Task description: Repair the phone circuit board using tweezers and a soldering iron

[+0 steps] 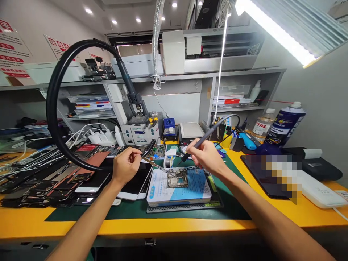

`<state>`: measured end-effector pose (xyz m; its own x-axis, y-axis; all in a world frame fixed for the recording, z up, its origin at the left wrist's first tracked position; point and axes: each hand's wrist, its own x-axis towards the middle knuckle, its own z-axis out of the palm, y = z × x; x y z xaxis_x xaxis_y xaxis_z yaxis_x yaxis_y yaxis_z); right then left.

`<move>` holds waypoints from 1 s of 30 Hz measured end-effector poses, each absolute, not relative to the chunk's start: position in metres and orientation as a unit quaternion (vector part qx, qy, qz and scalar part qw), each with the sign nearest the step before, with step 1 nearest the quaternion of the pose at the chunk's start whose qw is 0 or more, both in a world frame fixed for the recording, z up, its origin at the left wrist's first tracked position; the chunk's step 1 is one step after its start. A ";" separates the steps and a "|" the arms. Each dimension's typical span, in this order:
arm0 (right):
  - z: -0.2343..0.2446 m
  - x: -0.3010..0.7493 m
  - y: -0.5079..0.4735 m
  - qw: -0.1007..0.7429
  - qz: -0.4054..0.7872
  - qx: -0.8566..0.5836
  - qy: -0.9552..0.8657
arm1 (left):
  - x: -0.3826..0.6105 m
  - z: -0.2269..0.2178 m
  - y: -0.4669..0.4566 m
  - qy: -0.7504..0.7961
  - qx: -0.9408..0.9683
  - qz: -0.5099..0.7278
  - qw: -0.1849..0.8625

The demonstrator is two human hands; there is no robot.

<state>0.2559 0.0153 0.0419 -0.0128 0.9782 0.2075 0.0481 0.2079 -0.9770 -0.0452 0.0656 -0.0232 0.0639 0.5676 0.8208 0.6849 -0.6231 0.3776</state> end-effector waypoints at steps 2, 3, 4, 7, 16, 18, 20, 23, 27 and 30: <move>0.042 0.253 0.013 0.529 0.422 -0.467 -0.570 | -0.045 -0.023 0.066 -0.431 -0.726 -0.533 0.050; 0.043 0.252 0.012 0.526 0.417 -0.471 -0.572 | -0.045 -0.023 0.066 -0.432 -0.726 -0.534 0.048; 0.043 0.251 0.012 0.523 0.413 -0.474 -0.575 | -0.045 -0.023 0.066 -0.433 -0.725 -0.534 0.044; 0.044 0.250 0.012 0.513 0.408 -0.483 -0.581 | -0.046 -0.024 0.066 -0.438 -0.723 -0.533 0.029; 0.039 0.256 0.020 0.512 0.394 -0.488 -0.588 | -0.046 -0.023 0.063 -0.464 -0.717 -0.515 -0.070; 0.038 0.257 0.022 0.513 0.387 -0.483 -0.595 | -0.044 -0.020 0.066 -0.471 -0.721 -0.497 -0.112; 0.037 0.259 0.023 0.514 0.379 -0.478 -0.603 | -0.041 -0.012 0.072 -0.474 -0.731 -0.466 -0.156; 0.038 0.261 0.024 0.517 0.367 -0.475 -0.610 | -0.031 0.006 0.081 -0.472 -0.753 -0.403 -0.218; 0.040 0.262 0.024 0.520 0.358 -0.475 -0.613 | -0.016 0.031 0.091 -0.460 -0.768 -0.345 -0.281; 0.042 0.263 0.024 0.520 0.355 -0.475 -0.614 | -0.006 0.035 0.096 -0.452 -0.752 -0.357 -0.321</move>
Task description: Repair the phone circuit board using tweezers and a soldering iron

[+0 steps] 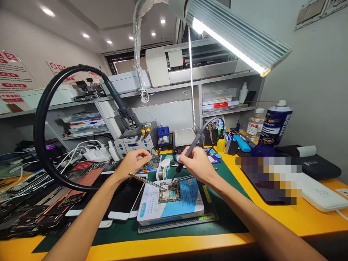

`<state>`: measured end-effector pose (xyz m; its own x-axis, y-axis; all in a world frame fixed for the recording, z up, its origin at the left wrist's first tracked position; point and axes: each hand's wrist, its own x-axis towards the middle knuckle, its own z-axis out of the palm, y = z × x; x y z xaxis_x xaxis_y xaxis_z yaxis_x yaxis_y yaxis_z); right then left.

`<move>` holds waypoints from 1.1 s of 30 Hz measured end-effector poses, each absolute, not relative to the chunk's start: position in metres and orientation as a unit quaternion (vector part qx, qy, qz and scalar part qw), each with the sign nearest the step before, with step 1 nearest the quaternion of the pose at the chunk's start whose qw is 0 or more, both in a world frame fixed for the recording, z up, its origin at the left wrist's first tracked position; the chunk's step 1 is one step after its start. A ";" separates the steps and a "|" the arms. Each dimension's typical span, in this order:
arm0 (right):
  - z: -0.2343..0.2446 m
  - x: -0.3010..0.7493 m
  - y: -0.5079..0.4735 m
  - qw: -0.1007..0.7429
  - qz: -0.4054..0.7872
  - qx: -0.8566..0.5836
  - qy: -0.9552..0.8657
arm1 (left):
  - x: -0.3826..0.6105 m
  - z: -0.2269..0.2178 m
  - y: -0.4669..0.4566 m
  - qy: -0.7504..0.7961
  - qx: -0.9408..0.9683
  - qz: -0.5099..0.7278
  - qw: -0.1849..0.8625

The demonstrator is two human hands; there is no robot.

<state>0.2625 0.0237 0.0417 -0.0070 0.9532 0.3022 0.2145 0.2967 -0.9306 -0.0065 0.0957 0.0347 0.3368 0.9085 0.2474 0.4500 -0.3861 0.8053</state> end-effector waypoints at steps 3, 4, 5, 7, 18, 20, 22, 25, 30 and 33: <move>0.043 0.263 0.022 0.517 0.352 -0.476 -0.618 | -0.001 0.028 0.096 0.442 0.721 0.400 0.352; 0.043 0.264 0.021 0.515 0.350 -0.478 -0.620 | 0.000 0.026 0.096 0.438 0.711 0.414 0.362; 0.043 0.264 0.019 0.512 0.348 -0.480 -0.622 | 0.000 0.024 0.094 0.432 0.702 0.427 0.372; 0.043 0.263 0.017 0.505 0.341 -0.483 -0.628 | 0.001 0.023 0.089 0.419 0.686 0.439 0.400; 0.043 0.257 0.010 0.485 0.307 -0.504 -0.645 | -0.006 0.033 0.059 0.322 0.635 0.569 0.410; 0.042 0.257 0.009 0.482 0.297 -0.509 -0.649 | -0.004 0.032 0.053 0.293 0.642 0.605 0.369; 0.040 0.257 0.009 0.479 0.286 -0.513 -0.653 | 0.000 0.031 0.046 0.269 0.659 0.612 0.344; 0.039 0.256 0.007 0.479 0.283 -0.515 -0.653 | 0.004 0.031 0.038 0.243 0.685 0.598 0.338; 0.041 0.256 0.005 0.475 0.283 -0.525 -0.647 | 0.003 0.032 0.031 0.185 0.734 0.570 0.319; 0.043 0.256 0.005 0.482 0.269 -0.531 -0.643 | 0.002 0.032 0.028 0.172 0.771 0.558 0.255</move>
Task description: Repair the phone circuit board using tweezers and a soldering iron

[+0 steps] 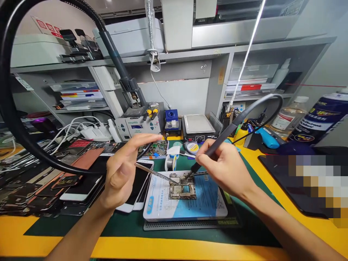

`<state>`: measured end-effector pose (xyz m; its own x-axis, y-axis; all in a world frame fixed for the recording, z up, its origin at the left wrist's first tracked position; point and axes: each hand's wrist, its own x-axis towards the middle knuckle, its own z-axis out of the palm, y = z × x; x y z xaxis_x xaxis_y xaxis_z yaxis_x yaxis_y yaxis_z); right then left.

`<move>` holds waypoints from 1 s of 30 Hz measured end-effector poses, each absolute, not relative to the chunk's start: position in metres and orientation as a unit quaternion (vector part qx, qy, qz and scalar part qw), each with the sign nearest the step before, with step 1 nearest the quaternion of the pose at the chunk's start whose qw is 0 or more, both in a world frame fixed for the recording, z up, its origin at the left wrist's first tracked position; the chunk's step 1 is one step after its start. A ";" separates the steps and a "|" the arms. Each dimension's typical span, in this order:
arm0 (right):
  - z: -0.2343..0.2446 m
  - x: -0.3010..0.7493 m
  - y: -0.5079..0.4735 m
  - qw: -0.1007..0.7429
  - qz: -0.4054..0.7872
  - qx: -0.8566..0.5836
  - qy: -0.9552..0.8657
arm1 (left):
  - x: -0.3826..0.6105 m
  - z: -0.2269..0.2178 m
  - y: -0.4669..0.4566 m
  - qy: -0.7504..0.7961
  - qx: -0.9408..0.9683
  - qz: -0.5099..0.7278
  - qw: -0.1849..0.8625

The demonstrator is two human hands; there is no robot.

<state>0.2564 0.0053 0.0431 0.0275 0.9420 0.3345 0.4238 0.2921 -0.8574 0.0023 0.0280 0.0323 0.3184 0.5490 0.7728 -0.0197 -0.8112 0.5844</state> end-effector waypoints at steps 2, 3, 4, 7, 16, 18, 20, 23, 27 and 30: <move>0.044 0.257 0.006 0.485 0.269 -0.531 -0.640 | 0.003 0.033 0.027 0.163 0.788 0.551 0.219; 0.045 0.256 0.006 0.486 0.271 -0.531 -0.639 | 0.003 0.033 0.026 0.161 0.795 0.547 0.209; 0.045 0.256 0.006 0.486 0.273 -0.531 -0.639 | 0.004 0.033 0.026 0.160 0.799 0.543 0.203; 0.045 0.255 0.007 0.481 0.275 -0.532 -0.640 | 0.005 0.035 0.025 0.155 0.804 0.541 0.192; 0.040 0.253 0.007 0.486 0.275 -0.523 -0.645 | 0.005 0.038 0.022 0.169 0.811 0.536 0.161; 0.040 0.253 0.007 0.485 0.275 -0.522 -0.646 | 0.005 0.039 0.021 0.176 0.812 0.534 0.158; 0.040 0.253 0.007 0.482 0.277 -0.521 -0.647 | 0.006 0.039 0.021 0.180 0.813 0.532 0.156; 0.041 0.253 0.006 0.479 0.274 -0.521 -0.652 | 0.006 0.038 0.021 0.176 0.813 0.534 0.150; 0.040 0.252 0.005 0.474 0.276 -0.523 -0.652 | 0.007 0.038 0.021 0.174 0.813 0.535 0.148; 0.040 0.252 0.005 0.471 0.277 -0.524 -0.654 | 0.007 0.039 0.021 0.173 0.814 0.534 0.148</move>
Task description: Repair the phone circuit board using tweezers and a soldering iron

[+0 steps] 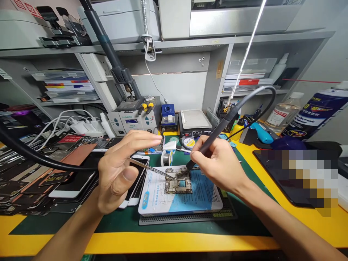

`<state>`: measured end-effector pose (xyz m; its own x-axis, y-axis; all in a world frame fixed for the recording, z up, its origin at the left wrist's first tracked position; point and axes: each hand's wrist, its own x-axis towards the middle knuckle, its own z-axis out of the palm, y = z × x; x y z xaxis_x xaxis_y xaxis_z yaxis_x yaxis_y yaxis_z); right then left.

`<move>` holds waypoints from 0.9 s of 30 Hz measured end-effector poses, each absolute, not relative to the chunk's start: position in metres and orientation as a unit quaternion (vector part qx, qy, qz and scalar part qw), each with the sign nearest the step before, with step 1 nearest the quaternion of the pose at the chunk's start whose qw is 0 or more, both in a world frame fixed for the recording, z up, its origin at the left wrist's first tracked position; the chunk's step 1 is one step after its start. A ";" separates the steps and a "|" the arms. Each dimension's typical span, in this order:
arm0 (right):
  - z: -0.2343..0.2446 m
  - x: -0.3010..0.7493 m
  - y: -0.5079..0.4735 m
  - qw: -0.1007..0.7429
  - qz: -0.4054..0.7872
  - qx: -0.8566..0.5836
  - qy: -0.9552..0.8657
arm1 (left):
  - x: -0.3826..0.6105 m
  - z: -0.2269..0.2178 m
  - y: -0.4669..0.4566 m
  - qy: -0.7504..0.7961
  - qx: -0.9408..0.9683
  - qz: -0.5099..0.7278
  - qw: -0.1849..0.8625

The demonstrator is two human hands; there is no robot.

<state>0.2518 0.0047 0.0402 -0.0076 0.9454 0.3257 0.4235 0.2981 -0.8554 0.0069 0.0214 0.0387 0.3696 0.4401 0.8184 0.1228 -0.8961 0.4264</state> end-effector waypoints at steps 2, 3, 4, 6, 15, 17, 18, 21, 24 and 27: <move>0.040 0.251 0.006 0.468 0.267 -0.523 -0.661 | 0.007 0.039 0.021 0.173 0.814 0.534 0.147; 0.040 0.251 0.006 0.467 0.261 -0.522 -0.664 | 0.007 0.039 0.022 0.172 0.814 0.535 0.146; 0.040 0.251 0.007 0.467 0.256 -0.521 -0.667 | 0.007 0.039 0.022 0.171 0.814 0.535 0.145; 0.039 0.251 0.007 0.465 0.248 -0.521 -0.671 | 0.008 0.039 0.021 0.169 0.814 0.536 0.145; 0.037 0.253 0.006 0.455 0.235 -0.526 -0.679 | 0.007 0.040 0.020 0.175 0.814 0.534 0.148; 0.038 0.253 0.007 0.453 0.234 -0.527 -0.680 | 0.007 0.040 0.020 0.175 0.813 0.534 0.148; 0.038 0.253 0.008 0.453 0.233 -0.527 -0.680 | 0.008 0.040 0.019 0.176 0.813 0.534 0.150; 0.038 0.252 0.008 0.454 0.231 -0.526 -0.681 | 0.008 0.040 0.019 0.176 0.812 0.535 0.151; 0.039 0.252 0.007 0.453 0.231 -0.524 -0.683 | 0.009 0.041 0.019 0.174 0.810 0.538 0.154; 0.040 0.252 0.006 0.453 0.245 -0.526 -0.677 | 0.009 0.041 0.020 0.161 0.805 0.548 0.161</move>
